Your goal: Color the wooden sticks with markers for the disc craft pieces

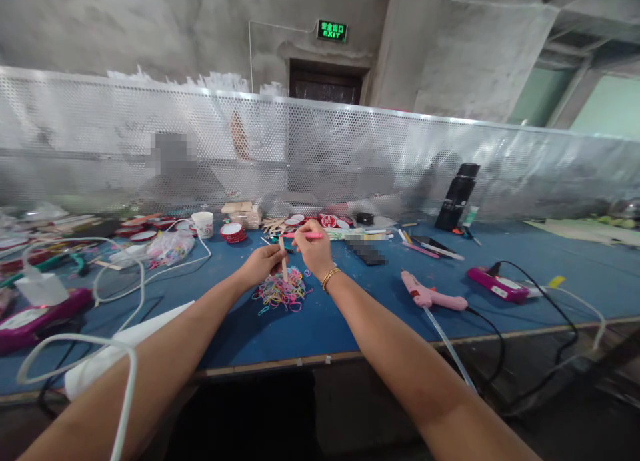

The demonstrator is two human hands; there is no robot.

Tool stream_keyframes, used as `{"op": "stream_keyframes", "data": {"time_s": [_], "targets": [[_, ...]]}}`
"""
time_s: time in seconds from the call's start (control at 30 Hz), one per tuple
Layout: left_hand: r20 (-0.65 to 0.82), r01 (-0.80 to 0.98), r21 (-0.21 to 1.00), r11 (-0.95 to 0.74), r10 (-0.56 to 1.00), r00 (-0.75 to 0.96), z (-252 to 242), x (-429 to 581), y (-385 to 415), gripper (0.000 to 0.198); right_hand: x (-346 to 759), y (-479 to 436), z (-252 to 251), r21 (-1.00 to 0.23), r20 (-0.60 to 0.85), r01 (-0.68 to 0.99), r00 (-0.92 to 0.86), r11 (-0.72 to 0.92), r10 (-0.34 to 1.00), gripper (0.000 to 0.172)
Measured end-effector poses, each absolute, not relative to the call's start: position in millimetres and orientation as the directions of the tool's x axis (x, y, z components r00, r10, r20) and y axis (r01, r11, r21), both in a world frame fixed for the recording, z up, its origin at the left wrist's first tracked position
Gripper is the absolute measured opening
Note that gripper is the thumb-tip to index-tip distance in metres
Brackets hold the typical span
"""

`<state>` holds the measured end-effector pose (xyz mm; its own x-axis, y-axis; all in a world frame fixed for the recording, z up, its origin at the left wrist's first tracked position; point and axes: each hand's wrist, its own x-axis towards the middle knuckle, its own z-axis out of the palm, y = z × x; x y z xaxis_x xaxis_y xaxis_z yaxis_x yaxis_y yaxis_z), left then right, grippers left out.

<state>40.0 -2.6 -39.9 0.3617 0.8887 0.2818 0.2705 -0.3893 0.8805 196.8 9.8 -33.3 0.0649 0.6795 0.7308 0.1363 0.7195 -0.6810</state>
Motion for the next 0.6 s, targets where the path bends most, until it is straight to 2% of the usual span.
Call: {"op": "stream_keyframes", "data": {"time_s": [0.6], "targets": [[0.28,0.271,0.88,-0.389,0.888,0.366,-40.8,39.8,-1.8,0.04,196.8,7.6,-31.3,-0.697,0.716,0.118,0.069,0.707,0.695,0.011]]}}
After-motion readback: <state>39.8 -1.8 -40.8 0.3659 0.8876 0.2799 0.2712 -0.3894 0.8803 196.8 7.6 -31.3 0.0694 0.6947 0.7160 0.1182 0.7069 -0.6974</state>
